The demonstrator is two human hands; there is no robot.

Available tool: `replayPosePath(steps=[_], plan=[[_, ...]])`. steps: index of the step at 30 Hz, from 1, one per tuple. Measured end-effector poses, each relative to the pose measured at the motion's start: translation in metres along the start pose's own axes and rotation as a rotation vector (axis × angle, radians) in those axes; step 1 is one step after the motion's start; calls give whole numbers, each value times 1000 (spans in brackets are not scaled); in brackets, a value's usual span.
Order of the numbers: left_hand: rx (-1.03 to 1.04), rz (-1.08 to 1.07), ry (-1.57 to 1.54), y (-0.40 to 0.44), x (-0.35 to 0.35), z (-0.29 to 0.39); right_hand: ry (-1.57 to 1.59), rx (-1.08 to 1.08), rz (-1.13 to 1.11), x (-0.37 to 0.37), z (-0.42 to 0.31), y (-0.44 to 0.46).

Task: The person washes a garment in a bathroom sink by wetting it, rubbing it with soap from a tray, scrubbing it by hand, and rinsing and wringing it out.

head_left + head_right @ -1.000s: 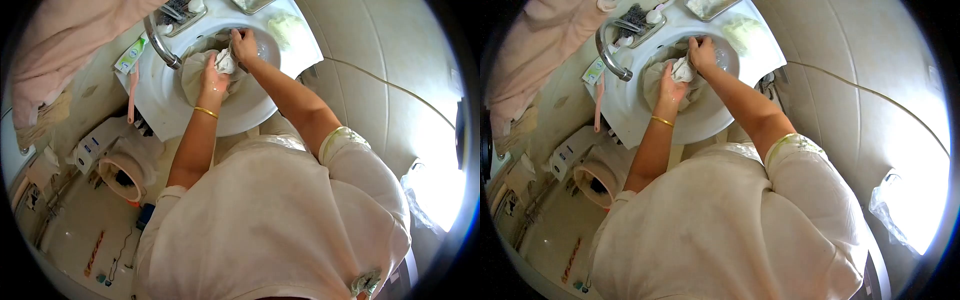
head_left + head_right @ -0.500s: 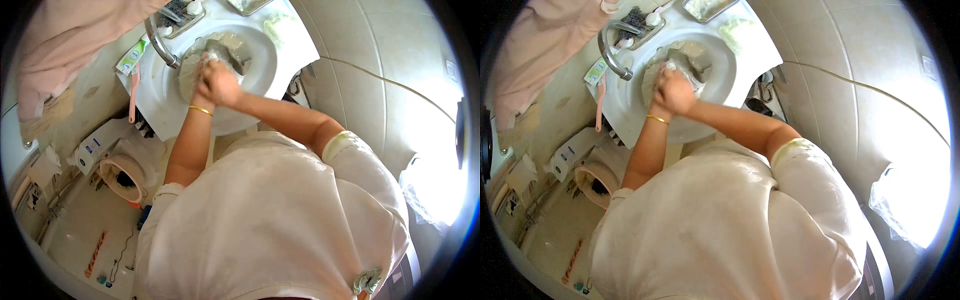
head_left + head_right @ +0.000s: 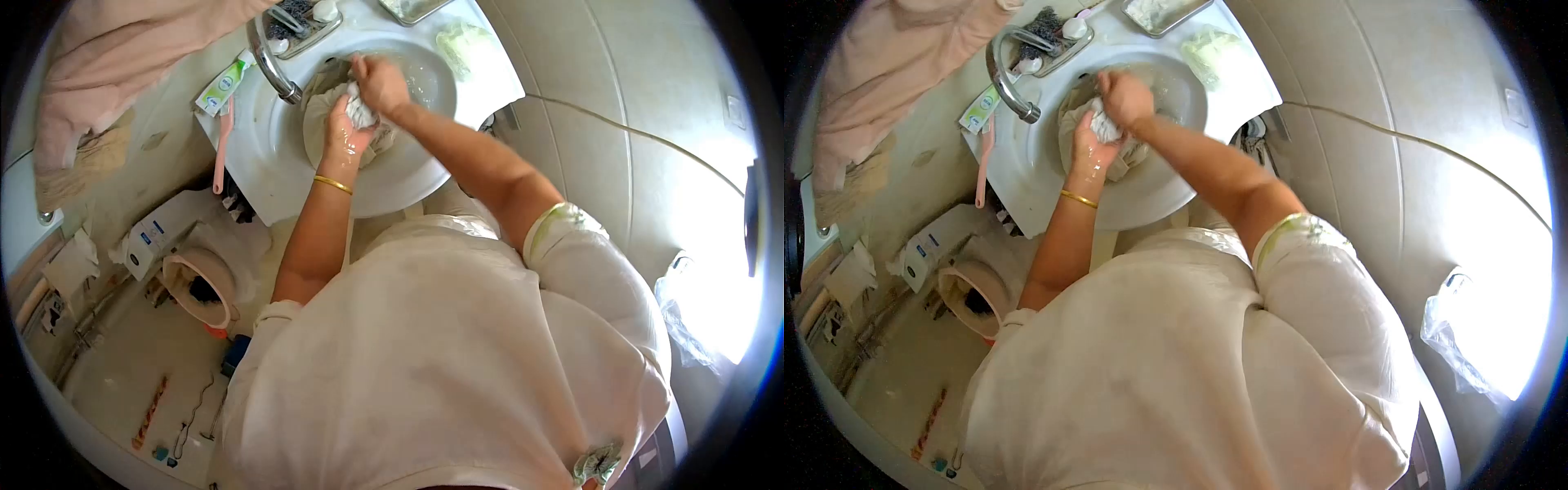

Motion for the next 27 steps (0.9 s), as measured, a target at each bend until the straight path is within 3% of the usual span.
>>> replayPosePath(steps=[1, 3, 6, 7, 9, 12, 14, 15, 18, 19, 21, 22, 23, 25, 27], plan=[[3, -40, 5, 5, 2, -2, 102, 14, -15, 5, 18, 17], [23, -123, 1, 23, 5, -4, 402, 360, -11, 28, 81, 35], [80, -26, 45, 41, -27, -1, 153, 335, 329, 5, 106, 23], [88, 25, 42, 48, -42, 1, -137, 69, 316, 12, 78, 7], [34, -17, 36, 47, -47, -2, -229, -208, 40, 36, 53, -11], [-26, 24, -7, 34, -42, -1, -76, 208, -176, 59, 107, 30], [-46, 47, -93, 19, -31, -1, 98, 150, -118, 48, 76, 17], [-147, -157, -123, 21, -16, -5, 182, 124, -86, 40, 56, 1], [-370, -746, -214, -11, 28, -5, -66, -457, 269, -7, -49, -81], [-290, -568, -158, 2, 18, -5, -173, -591, 386, -25, -76, -101], [-121, -205, -44, 19, -6, -3, -143, -341, 79, 15, -40, -62], [-34, -20, 14, 19, -20, 0, -110, -102, 94, 8, -19, -35], [-1, 43, -20, 8, -18, -2, 7, 69, -32, 6, -3, -14], [30, -71, 32, 6, 2, 3, 19, 5, 179, -14, -8, -7], [-21, -189, -66, 11, -3, 7, 43, -164, 239, -17, -29, -31]])
Point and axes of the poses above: each hand's wrist, its own y-axis towards the middle knuckle, its own x-axis out of the palm, z = x × y, the point moved 10 cm from there along y, towards the middle knuckle, and after that the axes turned 9 degrees about -y, right-handed, at the moved point
